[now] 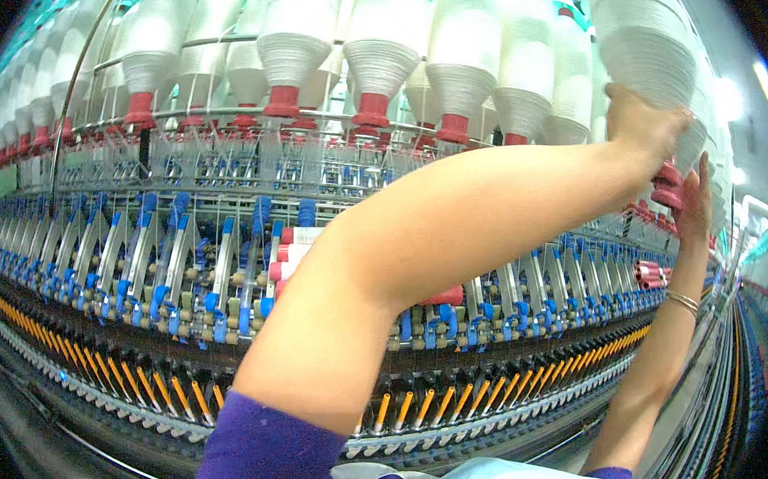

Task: The person threads white yarn through a circular textile machine, guiding it through multiple guides and tensioners, then winds it onto small bobbins. The person repeatedly replaces empty bobbins with full ones and continues threading the yarn through the machine's components.

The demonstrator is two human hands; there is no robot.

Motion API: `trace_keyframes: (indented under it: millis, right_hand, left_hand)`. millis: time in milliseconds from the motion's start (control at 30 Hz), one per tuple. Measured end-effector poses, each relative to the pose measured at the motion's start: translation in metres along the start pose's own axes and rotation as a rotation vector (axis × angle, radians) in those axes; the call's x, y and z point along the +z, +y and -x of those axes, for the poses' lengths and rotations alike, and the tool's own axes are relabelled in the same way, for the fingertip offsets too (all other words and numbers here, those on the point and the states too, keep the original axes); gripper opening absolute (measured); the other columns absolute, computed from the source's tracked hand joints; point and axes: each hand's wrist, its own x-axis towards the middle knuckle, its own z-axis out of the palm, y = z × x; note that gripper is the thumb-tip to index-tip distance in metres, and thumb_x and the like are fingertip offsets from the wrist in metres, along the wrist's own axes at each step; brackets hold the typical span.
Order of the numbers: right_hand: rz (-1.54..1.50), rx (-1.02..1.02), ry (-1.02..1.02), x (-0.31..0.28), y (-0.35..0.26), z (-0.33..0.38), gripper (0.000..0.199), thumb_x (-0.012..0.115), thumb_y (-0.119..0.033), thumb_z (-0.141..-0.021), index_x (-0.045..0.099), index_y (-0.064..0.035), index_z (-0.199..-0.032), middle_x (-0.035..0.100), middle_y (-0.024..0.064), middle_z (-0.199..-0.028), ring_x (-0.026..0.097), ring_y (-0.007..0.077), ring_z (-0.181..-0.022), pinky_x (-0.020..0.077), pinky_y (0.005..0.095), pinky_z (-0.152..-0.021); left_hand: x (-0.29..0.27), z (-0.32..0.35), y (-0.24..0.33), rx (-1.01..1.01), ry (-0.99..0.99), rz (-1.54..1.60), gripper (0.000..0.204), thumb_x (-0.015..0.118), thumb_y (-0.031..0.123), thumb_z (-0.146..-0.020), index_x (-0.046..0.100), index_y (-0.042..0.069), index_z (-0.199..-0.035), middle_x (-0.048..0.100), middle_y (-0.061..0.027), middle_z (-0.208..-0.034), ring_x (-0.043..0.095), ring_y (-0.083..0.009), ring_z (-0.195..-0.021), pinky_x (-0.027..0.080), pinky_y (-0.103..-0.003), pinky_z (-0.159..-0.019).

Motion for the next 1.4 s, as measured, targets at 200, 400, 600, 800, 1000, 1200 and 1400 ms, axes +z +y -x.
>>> trace_keyframes:
  millis: [200, 400, 600, 800, 1000, 1200, 1400]
  right_hand:
    - [0.343, -0.025, -0.029, 0.069, 0.021, 0.020, 0.044, 0.069, -0.035, -0.085, 0.058, -0.0040, -0.113, 0.063, 0.0075, -0.081, 0.060, 0.0126, -0.062, 0.0502, 0.0251, -0.052]
    - [0.261, -0.055, 0.051, 0.116, 0.007, -0.011, 0.052, 0.076, -0.030, -0.080, 0.054, -0.0014, -0.117, 0.062, 0.0121, -0.085, 0.061, 0.0131, -0.061, 0.0519, 0.0233, -0.051]
    - [-0.118, -0.071, 0.084, 0.114, 0.128, 0.043, 0.048, 0.075, -0.032, -0.079, 0.056, -0.0021, -0.112, 0.061, 0.0096, -0.094, 0.061, 0.0161, -0.077, 0.0527, 0.0282, -0.062]
    - [-0.203, 0.221, -0.123, 0.128, 0.316, 0.281, 0.043, 0.069, -0.022, -0.073, 0.054, 0.0023, -0.106, 0.058, 0.0129, -0.087, 0.057, 0.0216, -0.068, 0.0483, 0.0311, -0.053]
    - [-0.285, 0.266, -0.121, 0.228, 0.406, 0.460, 0.059, 0.073, 0.002, -0.067, 0.047, 0.0037, -0.120, 0.059, 0.0171, -0.087, 0.058, 0.0245, -0.066, 0.0504, 0.0373, -0.057]
    - [-0.390, 0.385, -0.030, 0.367, 0.438, 0.544, 0.068, 0.071, 0.007, -0.061, 0.046, 0.0023, -0.125, 0.061, 0.0161, -0.085, 0.059, 0.0248, -0.068, 0.0508, 0.0378, -0.059]
    - [0.040, 0.378, -0.045, 0.455, 0.412, 0.541, 0.053, 0.080, -0.004, -0.059, 0.059, 0.0029, -0.108, 0.065, 0.0153, -0.097, 0.062, 0.0258, -0.085, 0.0495, 0.0372, -0.076]
  left_hand:
    - [-0.047, -0.014, 0.008, 0.022, -0.265, -0.029, 0.057, 0.079, 0.019, -0.068, 0.053, -0.007, -0.111, 0.063, -0.0184, -0.105, 0.064, -0.0253, -0.088, 0.054, -0.034, -0.076]
    - [-0.216, 0.156, -0.052, -0.264, -0.269, -0.042, 0.066, 0.079, 0.021, -0.074, 0.045, 0.001, -0.126, 0.059, -0.0101, -0.107, 0.058, -0.0164, -0.098, 0.049, -0.032, -0.082]
    - [-0.333, 0.370, -0.067, -0.197, 0.341, -0.601, 0.083, 0.084, 0.015, -0.065, 0.039, -0.001, -0.132, 0.054, -0.0148, -0.124, 0.052, -0.0254, -0.115, 0.039, -0.039, -0.101]
    - [-0.458, 0.416, 0.026, 0.069, 0.657, -0.823, 0.064, 0.083, 0.011, -0.065, 0.052, -0.002, -0.120, 0.061, -0.0139, -0.111, 0.059, -0.0211, -0.099, 0.048, -0.035, -0.087]
    - [-0.583, 0.294, 0.186, 0.086, 0.585, -0.922, 0.045, 0.077, 0.013, -0.072, 0.058, -0.002, -0.110, 0.066, -0.0091, -0.095, 0.063, -0.0172, -0.080, 0.053, -0.031, -0.069]
    - [-0.643, 0.128, 0.309, 0.254, 0.333, -0.947, 0.039, 0.074, 0.020, -0.077, 0.057, 0.002, -0.106, 0.062, -0.0051, -0.082, 0.060, -0.0137, -0.065, 0.049, -0.029, -0.057]
    - [-0.679, 0.061, 0.346, 0.046, 0.345, -0.847, 0.041, 0.078, 0.028, -0.074, 0.060, 0.001, -0.099, 0.063, -0.0064, -0.079, 0.059, -0.0152, -0.053, 0.049, -0.029, -0.048]
